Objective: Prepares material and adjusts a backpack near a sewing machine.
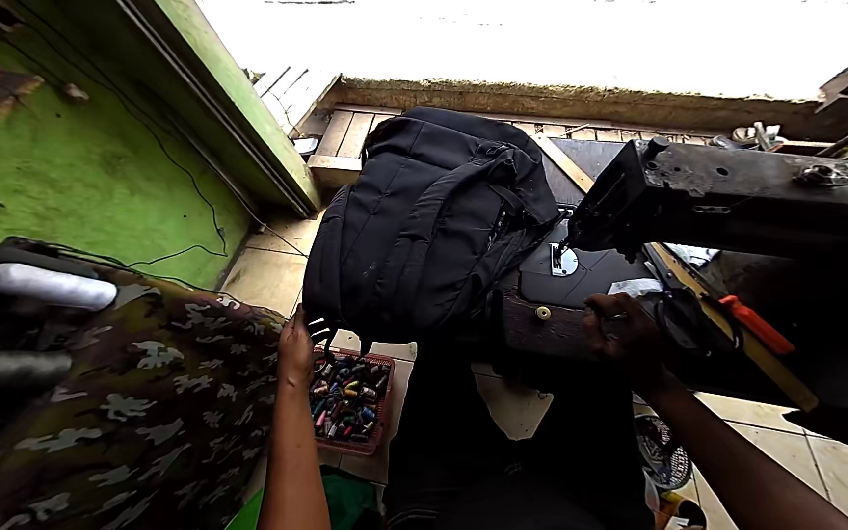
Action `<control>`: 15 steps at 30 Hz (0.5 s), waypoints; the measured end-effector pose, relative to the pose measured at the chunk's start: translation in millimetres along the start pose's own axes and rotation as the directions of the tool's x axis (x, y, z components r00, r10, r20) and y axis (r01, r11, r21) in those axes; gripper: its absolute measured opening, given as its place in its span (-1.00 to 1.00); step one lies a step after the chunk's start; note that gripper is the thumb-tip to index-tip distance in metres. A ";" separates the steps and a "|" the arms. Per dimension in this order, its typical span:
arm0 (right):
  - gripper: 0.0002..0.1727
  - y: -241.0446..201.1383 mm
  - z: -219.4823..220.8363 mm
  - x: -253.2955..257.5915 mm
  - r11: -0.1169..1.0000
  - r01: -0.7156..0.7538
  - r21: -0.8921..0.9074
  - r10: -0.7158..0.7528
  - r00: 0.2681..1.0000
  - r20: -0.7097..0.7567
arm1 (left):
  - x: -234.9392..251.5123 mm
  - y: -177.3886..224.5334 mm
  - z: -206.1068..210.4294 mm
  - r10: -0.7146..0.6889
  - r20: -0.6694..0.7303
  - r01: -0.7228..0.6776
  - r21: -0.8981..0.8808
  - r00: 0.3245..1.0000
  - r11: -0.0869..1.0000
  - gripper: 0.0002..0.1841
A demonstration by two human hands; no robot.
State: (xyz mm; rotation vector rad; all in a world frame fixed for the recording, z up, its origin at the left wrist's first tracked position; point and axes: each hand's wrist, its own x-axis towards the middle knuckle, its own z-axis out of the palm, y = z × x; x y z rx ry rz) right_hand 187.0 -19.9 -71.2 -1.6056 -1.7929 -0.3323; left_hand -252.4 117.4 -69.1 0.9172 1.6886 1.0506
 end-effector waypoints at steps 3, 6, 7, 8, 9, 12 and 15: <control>-0.68 -0.9 2.2 -1.3 0.999 -0.008 -0.033 0.007 1.000 -0.014 | -8.9 -22.7 6.1 -0.119 0.023 0.117 0.052 0.993 0.992 -0.55; -0.68 -0.4 3.4 -2.2 0.999 -0.014 -0.048 0.014 1.000 0.009 | -32.0 -49.5 18.7 -0.212 0.325 0.149 0.207 0.922 0.967 -0.65; -0.68 -0.5 3.8 -2.4 0.998 -0.020 -0.056 0.021 1.000 0.019 | -39.0 -54.5 29.5 -0.255 0.436 0.155 0.252 0.863 0.955 -0.65; -0.68 -0.3 4.0 -2.7 0.998 -0.029 -0.064 0.031 0.999 0.030 | -43.6 -62.4 43.5 -0.257 0.543 0.126 0.266 0.799 0.956 -0.65; -0.68 0.0 4.5 -3.2 0.997 -0.037 -0.067 0.040 0.998 0.041 | -48.4 -68.5 59.9 -0.223 0.623 0.092 0.236 0.749 0.967 -0.69; -0.69 -0.9 7.5 -2.6 0.995 -0.051 -0.090 0.056 0.997 0.057 | -59.4 -77.4 109.3 -0.003 0.660 -0.128 0.150 0.751 0.980 -0.80; -0.69 0.8 10.4 -1.2 0.992 -0.047 -0.119 0.055 0.996 0.064 | -69.8 -23.4 149.1 -0.148 0.675 -0.343 0.536 0.723 0.771 -0.55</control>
